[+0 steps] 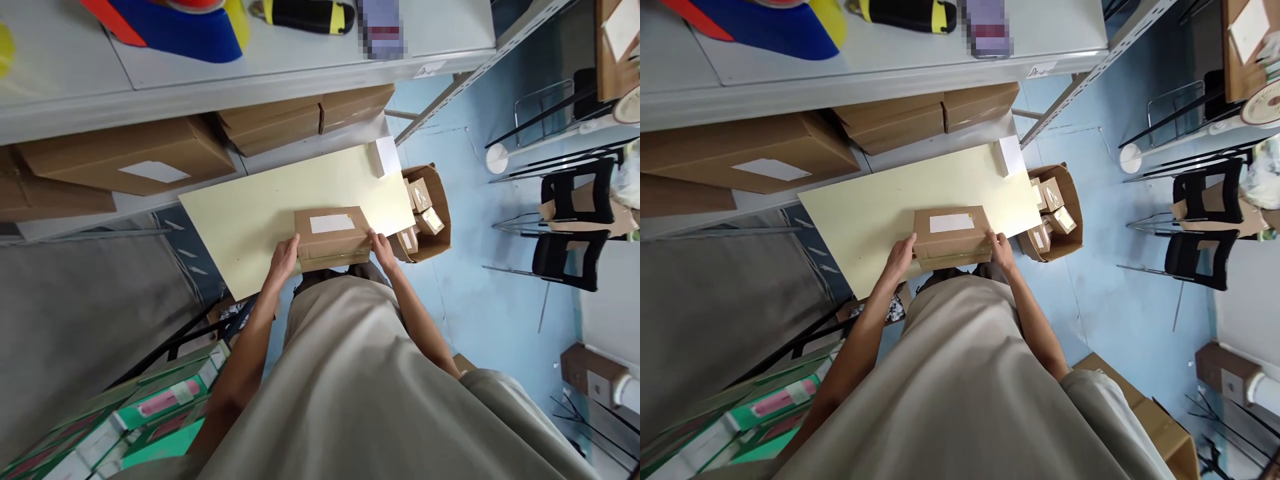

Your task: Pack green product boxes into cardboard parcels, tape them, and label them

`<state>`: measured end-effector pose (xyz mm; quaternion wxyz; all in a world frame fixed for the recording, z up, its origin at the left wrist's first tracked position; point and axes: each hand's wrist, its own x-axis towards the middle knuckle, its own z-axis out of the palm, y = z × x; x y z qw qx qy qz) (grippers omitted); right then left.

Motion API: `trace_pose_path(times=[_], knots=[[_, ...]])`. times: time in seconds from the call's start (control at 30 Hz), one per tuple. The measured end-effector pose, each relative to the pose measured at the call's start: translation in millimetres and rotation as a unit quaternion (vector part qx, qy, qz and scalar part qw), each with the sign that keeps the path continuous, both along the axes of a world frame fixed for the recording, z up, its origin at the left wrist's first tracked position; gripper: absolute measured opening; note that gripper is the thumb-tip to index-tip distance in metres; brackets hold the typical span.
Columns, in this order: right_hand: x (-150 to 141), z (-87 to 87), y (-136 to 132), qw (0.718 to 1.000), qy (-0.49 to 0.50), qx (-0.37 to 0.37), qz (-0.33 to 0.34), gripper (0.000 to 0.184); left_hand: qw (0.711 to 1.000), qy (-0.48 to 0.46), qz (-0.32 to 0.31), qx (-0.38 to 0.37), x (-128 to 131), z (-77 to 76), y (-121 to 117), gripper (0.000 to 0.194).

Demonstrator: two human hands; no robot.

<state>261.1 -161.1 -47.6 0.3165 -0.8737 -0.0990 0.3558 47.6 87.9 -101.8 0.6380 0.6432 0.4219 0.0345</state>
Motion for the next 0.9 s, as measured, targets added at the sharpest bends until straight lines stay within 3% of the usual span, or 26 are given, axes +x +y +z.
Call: trace_pose_path(times=[0.1, 0.23, 0.37, 0.5, 0.67, 0.9], knots=[[14, -2.4, -10, 0.997, 0.073, 0.037, -0.014, 0.063, 0.998, 0.048, 0.001, -0.028, -2, 7.5, -2, 0.048], [48, -2.1, -31, 0.976, 0.156, 0.147, 0.036, 0.067, 0.995, 0.031, 0.024, -0.087, 14, 18.2, -23, 0.047], [100, -7.8, -62, 0.958, 0.154, 0.238, 0.034, 0.077, 0.992, -0.008, 0.1, -0.076, 72, 14.5, -67, 0.072], [157, -20.0, -104, 0.95, 0.145, 0.275, -0.016, 0.091, 0.991, 0.009, 0.117, -0.057, 140, 2.2, -118, 0.074], [202, -37.4, -163, 0.942, 0.156, 0.28, -0.102, 0.104, 0.998, 0.028, 0.052, 0.001, 208, 0.4, -168, 0.071], [214, -49.5, -242, 0.924, 0.173, 0.255, -0.226, 0.095, 0.992, 0.022, -0.11, 0.055, 298, 15.0, -201, 0.061]])
